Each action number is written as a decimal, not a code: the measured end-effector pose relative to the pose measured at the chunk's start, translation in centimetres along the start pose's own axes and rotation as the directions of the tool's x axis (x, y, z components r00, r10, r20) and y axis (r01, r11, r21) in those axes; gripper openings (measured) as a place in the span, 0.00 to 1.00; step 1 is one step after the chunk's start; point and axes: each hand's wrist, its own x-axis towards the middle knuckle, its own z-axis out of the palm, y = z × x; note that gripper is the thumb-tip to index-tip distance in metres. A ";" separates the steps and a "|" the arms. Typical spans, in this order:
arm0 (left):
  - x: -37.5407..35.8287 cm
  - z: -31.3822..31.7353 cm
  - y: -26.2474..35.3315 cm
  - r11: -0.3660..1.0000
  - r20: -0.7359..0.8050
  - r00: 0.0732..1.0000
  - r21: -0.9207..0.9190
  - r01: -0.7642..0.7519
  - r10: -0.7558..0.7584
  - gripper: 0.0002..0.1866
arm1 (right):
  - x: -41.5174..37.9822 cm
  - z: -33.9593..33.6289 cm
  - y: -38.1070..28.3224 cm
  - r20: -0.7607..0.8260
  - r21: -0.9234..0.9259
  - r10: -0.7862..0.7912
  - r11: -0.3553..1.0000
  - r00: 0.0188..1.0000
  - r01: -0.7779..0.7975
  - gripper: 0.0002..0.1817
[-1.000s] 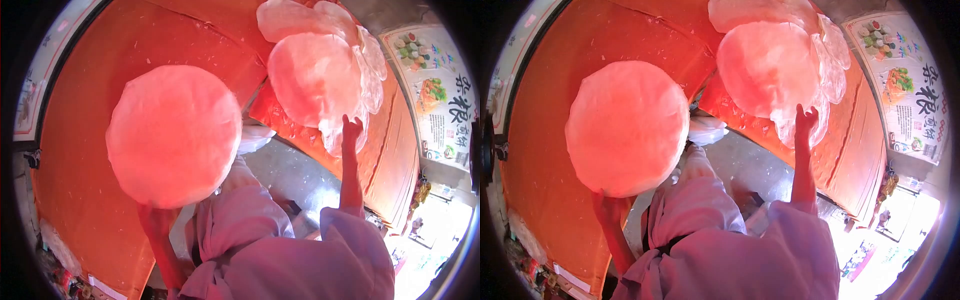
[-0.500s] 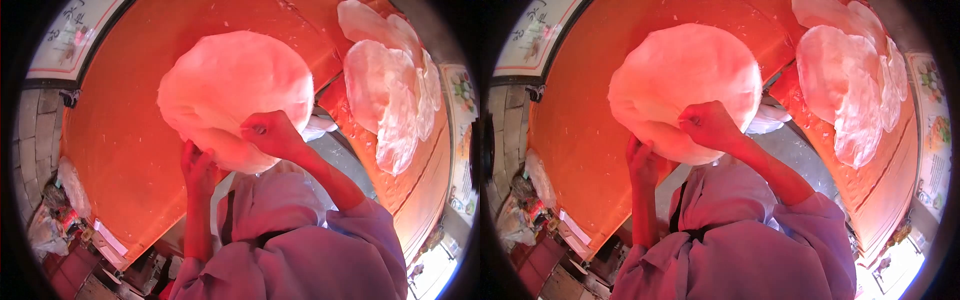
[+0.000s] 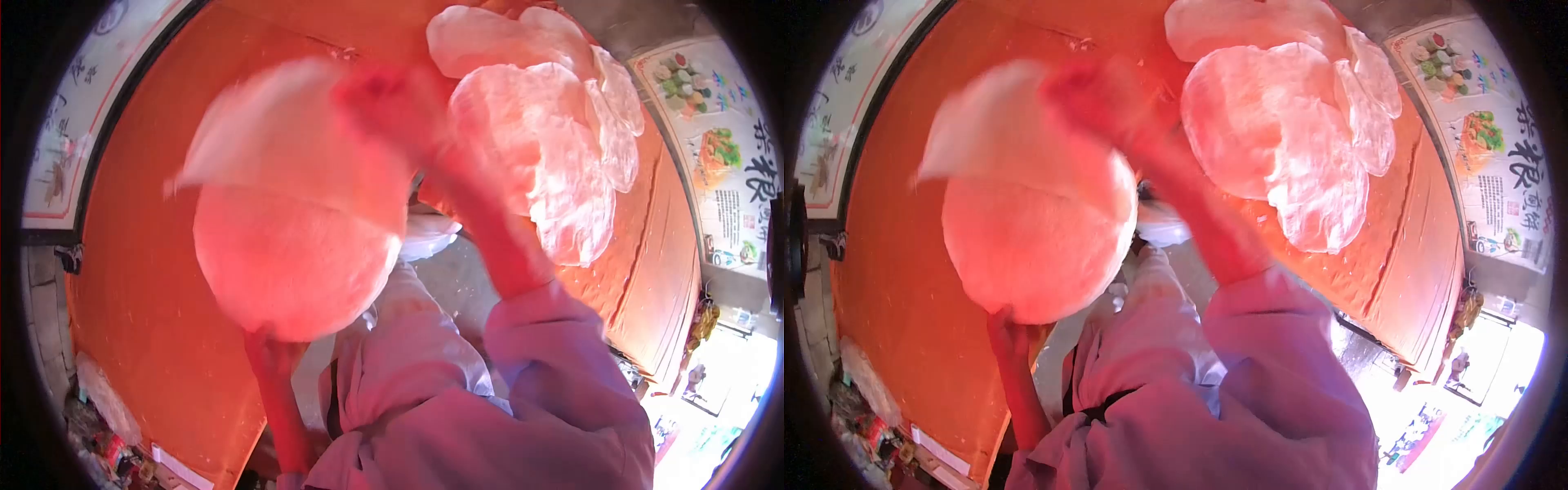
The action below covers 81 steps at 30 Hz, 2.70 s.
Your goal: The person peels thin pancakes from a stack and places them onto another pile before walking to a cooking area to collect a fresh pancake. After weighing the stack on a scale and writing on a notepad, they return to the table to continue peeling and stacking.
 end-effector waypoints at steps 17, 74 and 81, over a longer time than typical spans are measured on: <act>-1.8 4.6 2.0 0.965 0.146 0.977 0.188 -0.182 0.156 0.30 | -5.0 2.3 7.5 0.299 -0.180 -0.217 0.943 0.929 0.279 0.24; -0.7 0.5 0.1 0.983 0.050 0.982 0.013 -0.185 0.184 0.33 | 7.3 -19.0 13.7 -0.343 -0.290 -0.230 0.948 0.911 0.130 0.16; -0.4 6.5 1.6 0.907 0.103 0.961 0.319 -0.276 0.257 0.32 | -7.9 11.6 8.3 0.574 0.049 -0.308 0.938 0.759 0.343 0.26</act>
